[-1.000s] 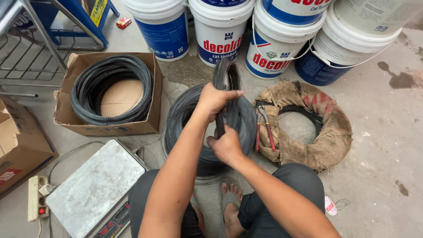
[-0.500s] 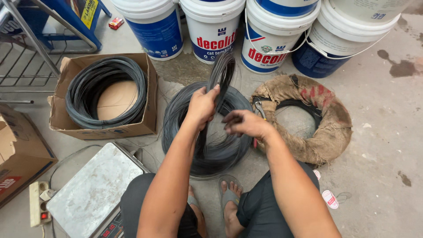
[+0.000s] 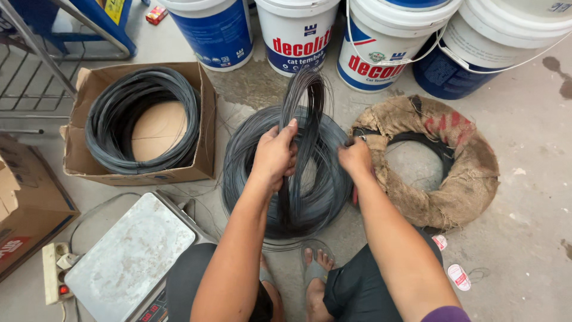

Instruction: The person handles a coil of black wire, placing it on a digital scale to weigh it. They then use pliers to cut a section of the wire from the coil and place the cut piece back on the scale.

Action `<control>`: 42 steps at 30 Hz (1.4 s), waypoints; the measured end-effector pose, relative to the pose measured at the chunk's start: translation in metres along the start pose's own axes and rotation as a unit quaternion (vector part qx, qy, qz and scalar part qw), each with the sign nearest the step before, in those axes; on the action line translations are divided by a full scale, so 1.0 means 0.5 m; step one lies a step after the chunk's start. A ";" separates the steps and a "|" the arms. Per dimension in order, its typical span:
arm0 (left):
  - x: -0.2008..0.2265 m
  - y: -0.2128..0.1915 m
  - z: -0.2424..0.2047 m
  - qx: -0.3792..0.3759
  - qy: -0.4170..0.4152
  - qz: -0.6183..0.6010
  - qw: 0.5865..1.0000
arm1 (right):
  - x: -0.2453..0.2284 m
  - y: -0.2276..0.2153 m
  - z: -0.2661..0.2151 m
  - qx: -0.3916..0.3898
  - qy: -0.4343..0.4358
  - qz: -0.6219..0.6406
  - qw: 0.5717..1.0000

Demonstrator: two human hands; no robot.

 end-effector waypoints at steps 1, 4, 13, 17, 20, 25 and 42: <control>-0.002 0.002 -0.001 -0.001 -0.005 0.001 1.000 | 0.008 -0.007 0.000 -0.002 0.004 -0.003 1.000; 0.000 0.004 0.000 0.001 -0.003 0.001 1.000 | 0.042 -0.015 0.006 -0.016 0.044 -0.048 0.998; 0.009 0.014 -0.009 -0.004 -0.004 0.007 1.000 | 0.130 0.028 0.007 -0.056 0.107 -0.092 0.988; 0.008 0.017 0.000 -0.007 -0.002 -0.002 1.000 | 0.154 0.048 0.004 -0.061 0.125 -0.109 0.984; 0.007 0.017 0.001 -0.002 -0.002 -0.005 1.000 | 0.113 0.014 -0.025 -0.053 0.124 -0.124 0.983; 0.002 0.021 -0.002 0.000 -0.009 -0.008 1.000 | 0.078 -0.030 -0.053 -0.049 0.117 -0.180 0.975; -0.041 0.057 -0.018 0.008 -0.006 -0.047 0.999 | 0.259 0.125 0.024 0.013 0.117 -0.086 0.989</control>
Point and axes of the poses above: each hand's wrist, its own z-axis towards the middle knuckle, its own y-axis out of the palm, x = y × z, the point moved 7 cm from there along z, towards the middle knuckle, and after that the axes turned 12 degrees about x, right-handed, at the moved point
